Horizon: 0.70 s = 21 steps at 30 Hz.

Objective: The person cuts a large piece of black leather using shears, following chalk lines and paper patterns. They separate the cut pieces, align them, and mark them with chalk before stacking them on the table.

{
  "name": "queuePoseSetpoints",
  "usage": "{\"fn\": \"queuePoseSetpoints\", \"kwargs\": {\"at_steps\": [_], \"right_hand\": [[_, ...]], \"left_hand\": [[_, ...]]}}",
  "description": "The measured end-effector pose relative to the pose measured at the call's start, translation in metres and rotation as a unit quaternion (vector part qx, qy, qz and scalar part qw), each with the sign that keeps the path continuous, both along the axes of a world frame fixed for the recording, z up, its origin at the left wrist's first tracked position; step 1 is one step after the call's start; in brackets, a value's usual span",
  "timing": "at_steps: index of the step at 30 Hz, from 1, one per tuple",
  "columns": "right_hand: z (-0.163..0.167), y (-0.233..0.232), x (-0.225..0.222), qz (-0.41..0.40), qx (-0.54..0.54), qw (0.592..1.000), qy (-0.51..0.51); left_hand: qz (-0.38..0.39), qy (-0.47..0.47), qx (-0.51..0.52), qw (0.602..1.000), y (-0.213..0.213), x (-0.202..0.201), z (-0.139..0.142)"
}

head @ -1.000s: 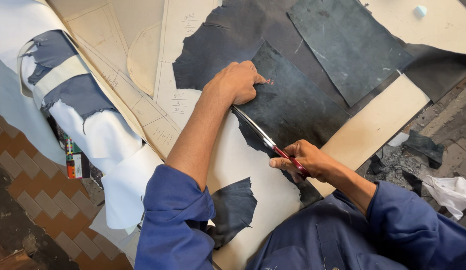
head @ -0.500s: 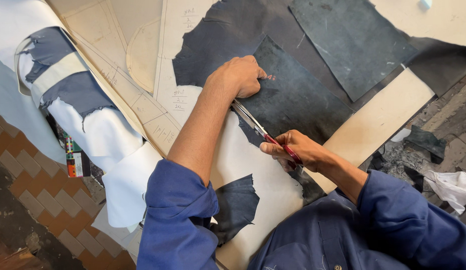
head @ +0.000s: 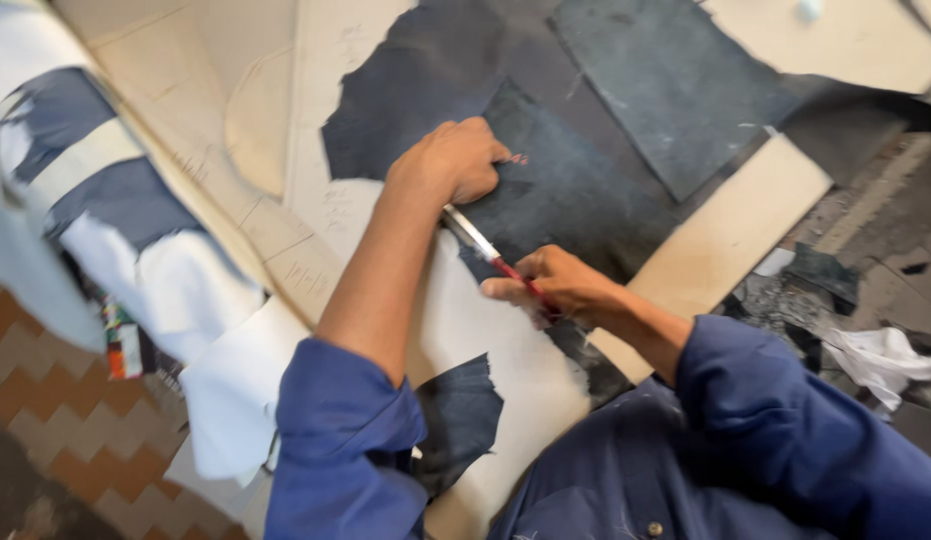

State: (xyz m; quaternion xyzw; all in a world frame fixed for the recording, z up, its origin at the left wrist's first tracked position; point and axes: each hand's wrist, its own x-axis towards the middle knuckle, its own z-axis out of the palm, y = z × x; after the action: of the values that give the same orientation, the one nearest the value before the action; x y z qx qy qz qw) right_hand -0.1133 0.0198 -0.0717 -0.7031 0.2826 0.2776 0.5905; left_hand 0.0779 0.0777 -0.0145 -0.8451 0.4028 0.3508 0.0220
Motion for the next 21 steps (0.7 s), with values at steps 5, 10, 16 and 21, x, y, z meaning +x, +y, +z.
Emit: {"fn": "queuePoseSetpoints", "kwargs": {"at_steps": [5,10,16,21], "right_hand": [[0.009,-0.01,-0.008,-0.017,0.061,0.997,-0.043],[0.023,-0.038,-0.078,0.131,0.04,0.99,-0.033],[0.018,-0.132,-0.226,0.21,0.004,0.977,-0.02],[0.003,-0.212,-0.302,0.032,0.089,0.995,0.014]], "left_hand": [[-0.027,-0.018,-0.032,0.999,-0.007,-0.003,-0.004],[0.01,-0.045,-0.024,0.999,-0.012,-0.024,-0.008],[-0.002,-0.165,-0.152,0.975,0.001,-0.064,-0.01],[0.011,-0.263,-0.294,0.919,-0.004,-0.11,0.004]]}}
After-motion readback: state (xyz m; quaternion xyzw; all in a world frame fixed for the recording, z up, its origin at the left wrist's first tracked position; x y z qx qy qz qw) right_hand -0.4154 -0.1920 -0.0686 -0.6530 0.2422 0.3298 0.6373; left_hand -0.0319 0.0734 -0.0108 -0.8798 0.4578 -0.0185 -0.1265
